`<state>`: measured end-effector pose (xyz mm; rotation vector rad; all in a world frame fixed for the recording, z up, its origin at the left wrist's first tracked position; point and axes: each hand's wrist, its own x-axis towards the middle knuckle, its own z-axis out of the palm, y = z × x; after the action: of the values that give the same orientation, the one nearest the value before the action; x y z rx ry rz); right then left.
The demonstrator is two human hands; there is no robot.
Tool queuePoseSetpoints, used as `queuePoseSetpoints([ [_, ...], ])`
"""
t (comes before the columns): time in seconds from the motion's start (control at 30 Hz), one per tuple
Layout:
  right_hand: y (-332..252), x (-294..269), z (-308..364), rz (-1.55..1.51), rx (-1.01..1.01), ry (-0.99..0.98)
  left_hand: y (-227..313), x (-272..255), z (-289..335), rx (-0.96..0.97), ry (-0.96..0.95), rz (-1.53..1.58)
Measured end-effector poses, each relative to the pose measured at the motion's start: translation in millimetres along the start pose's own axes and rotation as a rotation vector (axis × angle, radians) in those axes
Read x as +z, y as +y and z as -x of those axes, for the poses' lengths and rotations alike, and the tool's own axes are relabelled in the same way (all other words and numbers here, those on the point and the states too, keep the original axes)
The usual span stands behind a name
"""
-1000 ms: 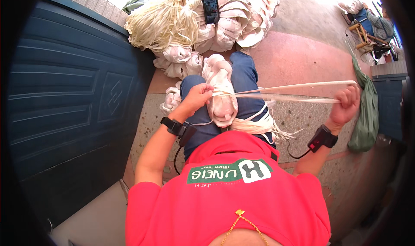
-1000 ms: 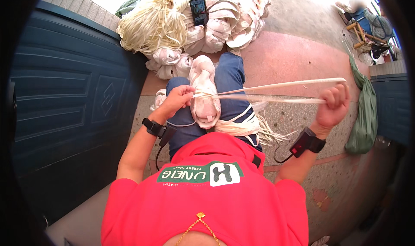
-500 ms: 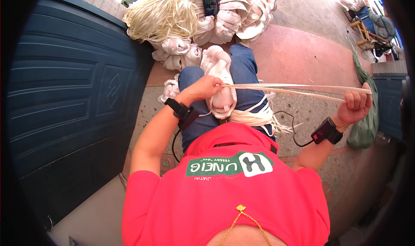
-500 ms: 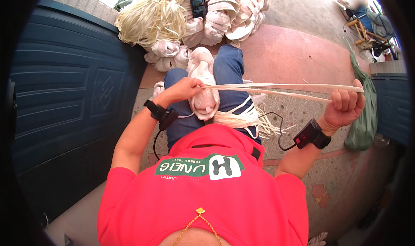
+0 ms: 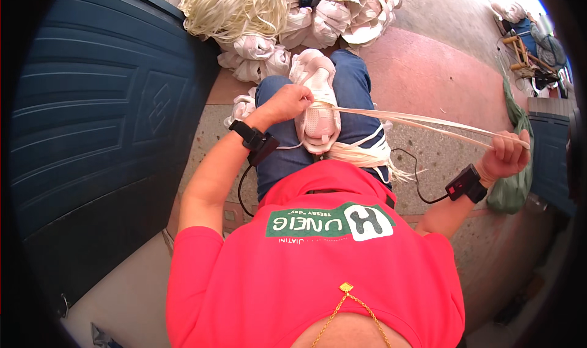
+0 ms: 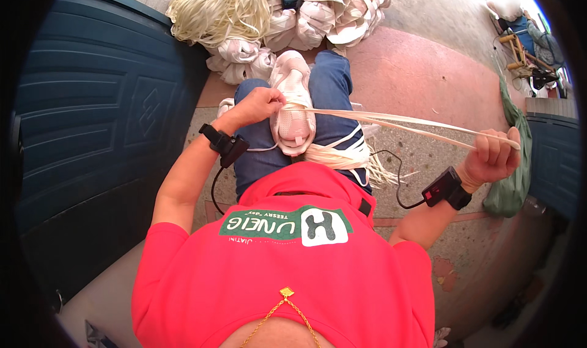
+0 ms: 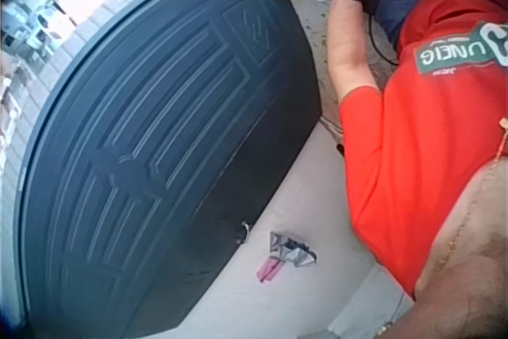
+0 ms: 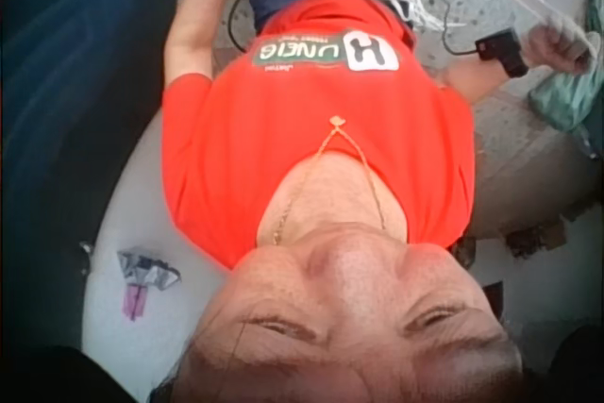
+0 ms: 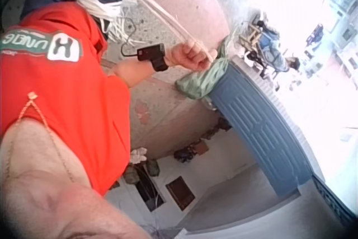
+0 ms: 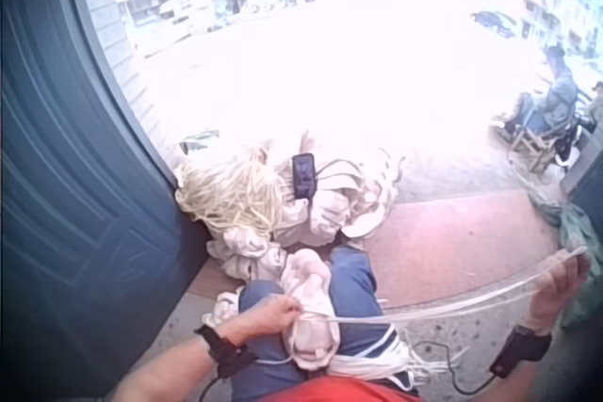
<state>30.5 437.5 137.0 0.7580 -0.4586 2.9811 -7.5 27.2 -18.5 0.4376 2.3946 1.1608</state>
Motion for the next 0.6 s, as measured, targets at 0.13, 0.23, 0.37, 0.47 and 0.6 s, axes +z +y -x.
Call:
queuePoseSetpoints([
  [0.13,-4,2,4,0.03,0.064,-0.061,7,3,-2,-0.02,-0.056,-0.032],
  [0.23,-5,3,4,0.029,0.066,-0.088,2,5,-4,0.109,-0.06,-0.124],
  [0.37,-1,5,1,-0.011,0.058,-0.072,5,0,-8,0.115,-0.208,-0.206],
  [0.47,2,2,-2,-0.012,0.036,-0.067,12,0,-5,0.231,-0.219,-0.314],
  [0.6,6,-19,-1,0.283,0.07,0.228,48,-23,10,0.259,-0.263,-0.026],
])
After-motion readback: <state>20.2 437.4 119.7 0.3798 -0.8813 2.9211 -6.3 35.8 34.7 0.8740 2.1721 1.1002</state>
